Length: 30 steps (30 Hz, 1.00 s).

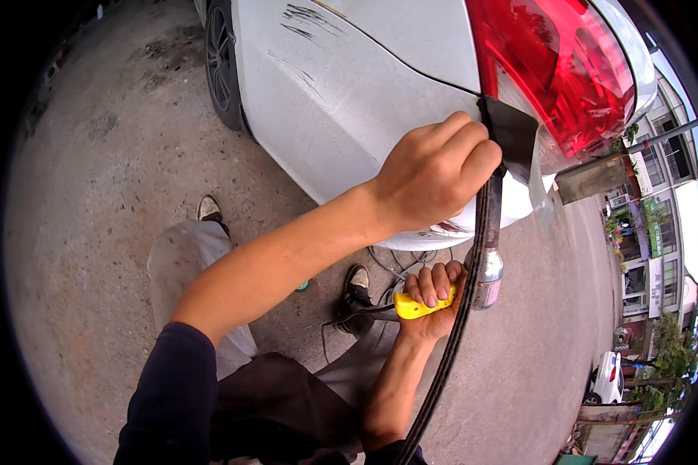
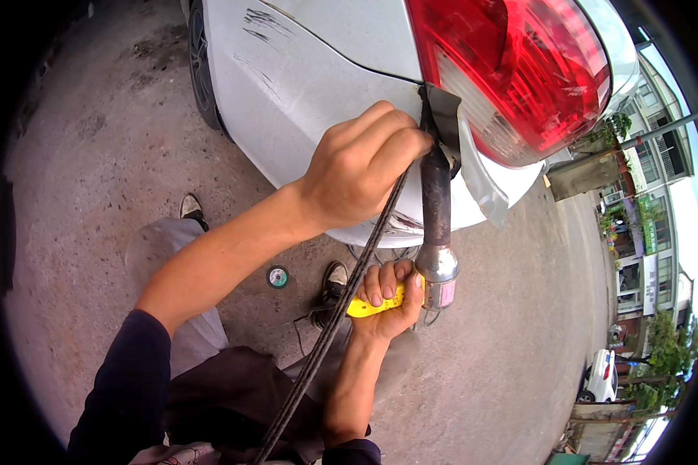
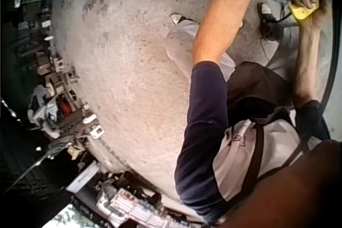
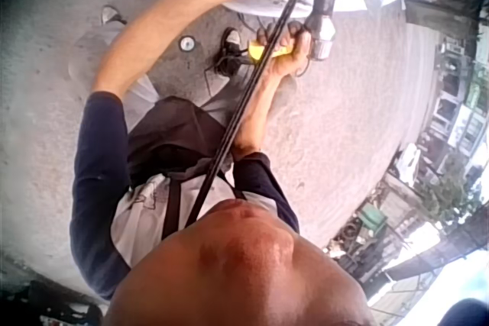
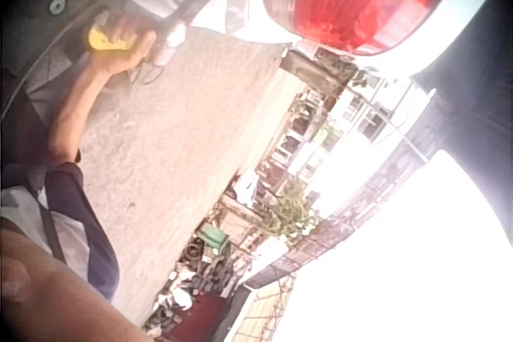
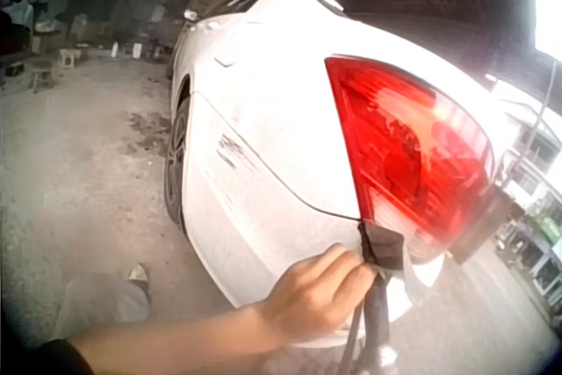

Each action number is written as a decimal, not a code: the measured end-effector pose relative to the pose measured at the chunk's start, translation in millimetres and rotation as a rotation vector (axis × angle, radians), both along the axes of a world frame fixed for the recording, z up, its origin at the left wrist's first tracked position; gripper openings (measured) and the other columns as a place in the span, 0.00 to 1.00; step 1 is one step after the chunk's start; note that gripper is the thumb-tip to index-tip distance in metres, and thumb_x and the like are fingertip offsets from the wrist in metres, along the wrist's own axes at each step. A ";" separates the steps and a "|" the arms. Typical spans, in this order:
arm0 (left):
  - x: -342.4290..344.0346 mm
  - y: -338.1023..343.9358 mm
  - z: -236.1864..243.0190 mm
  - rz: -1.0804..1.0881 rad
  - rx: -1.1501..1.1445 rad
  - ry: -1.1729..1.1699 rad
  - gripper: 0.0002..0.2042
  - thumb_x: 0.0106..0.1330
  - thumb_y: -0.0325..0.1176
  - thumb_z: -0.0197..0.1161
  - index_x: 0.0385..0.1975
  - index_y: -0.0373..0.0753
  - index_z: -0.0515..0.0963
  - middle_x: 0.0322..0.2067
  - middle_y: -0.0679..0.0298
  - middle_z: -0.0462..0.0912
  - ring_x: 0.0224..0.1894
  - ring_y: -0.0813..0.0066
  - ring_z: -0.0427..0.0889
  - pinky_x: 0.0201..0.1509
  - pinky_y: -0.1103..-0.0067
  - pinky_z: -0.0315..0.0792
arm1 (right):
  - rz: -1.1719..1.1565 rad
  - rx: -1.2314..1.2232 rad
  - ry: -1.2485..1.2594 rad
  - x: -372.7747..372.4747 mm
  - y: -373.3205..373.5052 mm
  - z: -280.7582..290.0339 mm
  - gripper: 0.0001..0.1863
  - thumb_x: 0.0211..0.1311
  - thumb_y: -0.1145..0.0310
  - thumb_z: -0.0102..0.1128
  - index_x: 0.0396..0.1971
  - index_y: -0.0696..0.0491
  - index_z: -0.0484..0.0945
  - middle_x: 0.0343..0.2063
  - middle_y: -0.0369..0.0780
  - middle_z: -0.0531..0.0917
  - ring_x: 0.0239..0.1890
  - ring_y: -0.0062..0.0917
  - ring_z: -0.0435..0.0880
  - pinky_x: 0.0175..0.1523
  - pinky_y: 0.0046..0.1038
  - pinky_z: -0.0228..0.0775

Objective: The person uses a heat gun and a metal rod to push out a dent on the rear bumper of a white car. They repeatedly apply heat and pressure to the damaged area, then peel off a protective film to inspect the result.

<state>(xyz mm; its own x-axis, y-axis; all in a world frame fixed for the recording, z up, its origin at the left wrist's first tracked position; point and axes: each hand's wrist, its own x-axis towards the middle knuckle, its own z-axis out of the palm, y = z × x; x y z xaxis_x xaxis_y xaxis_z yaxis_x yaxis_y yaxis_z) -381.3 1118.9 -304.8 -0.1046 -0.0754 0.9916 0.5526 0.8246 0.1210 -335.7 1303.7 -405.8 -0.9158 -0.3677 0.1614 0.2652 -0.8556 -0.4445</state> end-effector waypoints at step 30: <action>37.7 2.8 3.7 -0.049 0.057 -0.068 0.17 0.50 0.18 0.70 0.41 0.26 0.77 0.33 0.53 0.81 0.32 0.57 0.80 0.34 0.71 0.76 | 0.026 0.070 -0.016 3.1 4.7 12.7 0.13 0.69 0.57 0.52 0.32 0.51 0.68 0.18 0.32 0.67 0.18 0.19 0.66 0.26 0.25 0.61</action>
<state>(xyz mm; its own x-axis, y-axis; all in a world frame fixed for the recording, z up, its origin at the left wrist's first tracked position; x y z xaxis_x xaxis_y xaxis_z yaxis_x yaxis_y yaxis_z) -343.7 1121.7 -301.2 -0.1763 -0.1244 0.9764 0.5809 0.7876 0.2052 -332.6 1308.4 -393.1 -0.9080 -0.4013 0.1202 0.2943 -0.8152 -0.4988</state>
